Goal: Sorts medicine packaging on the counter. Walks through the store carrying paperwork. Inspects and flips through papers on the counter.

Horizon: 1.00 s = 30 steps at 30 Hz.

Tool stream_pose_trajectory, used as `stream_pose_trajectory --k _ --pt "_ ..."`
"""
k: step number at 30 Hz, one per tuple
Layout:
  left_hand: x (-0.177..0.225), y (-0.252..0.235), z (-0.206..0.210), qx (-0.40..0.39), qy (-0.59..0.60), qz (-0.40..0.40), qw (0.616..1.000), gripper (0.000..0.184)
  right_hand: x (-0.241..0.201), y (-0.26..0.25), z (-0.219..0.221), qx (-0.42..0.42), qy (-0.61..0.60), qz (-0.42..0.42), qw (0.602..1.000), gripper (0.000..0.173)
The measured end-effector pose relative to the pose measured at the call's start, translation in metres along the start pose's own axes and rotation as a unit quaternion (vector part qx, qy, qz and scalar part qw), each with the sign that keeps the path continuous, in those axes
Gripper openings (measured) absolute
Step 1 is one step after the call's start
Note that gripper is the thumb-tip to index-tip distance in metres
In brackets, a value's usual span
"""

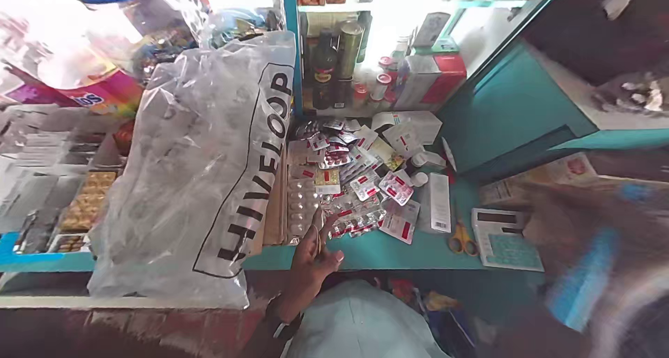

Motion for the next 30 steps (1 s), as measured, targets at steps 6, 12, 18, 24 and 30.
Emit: stream_pose_trajectory --k 6,12,18,24,30 --pt "-0.007 0.006 -0.017 0.052 -0.070 0.003 0.996 0.060 0.108 -0.043 0.098 -0.298 0.156 -0.123 0.934 0.018" --pt "-0.010 0.009 -0.030 0.082 -0.073 -0.025 0.994 0.058 0.132 -0.077 0.127 -0.335 0.206 -0.101 0.914 0.017" --pt "-0.009 -0.004 -0.034 0.044 -0.073 -0.028 0.996 0.056 0.139 -0.111 0.175 -0.395 0.225 -0.119 0.883 0.017" --pt "-0.009 -0.024 -0.032 0.045 -0.076 0.007 0.996 0.056 0.133 -0.133 0.205 -0.465 0.257 -0.061 0.845 0.029" --pt "-0.007 -0.035 -0.034 0.077 -0.052 0.041 0.995 0.051 0.145 -0.126 0.185 -0.434 0.238 -0.180 0.850 0.013"
Point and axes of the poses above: each hand's wrist, its own y-axis away from the middle knuckle, its own z-axis out of the palm, x = y × z, the point moved 1 cm from there along -y, towards the middle knuckle, and after that the axes turned 14 degrees about -x, right-handed, at the moved point
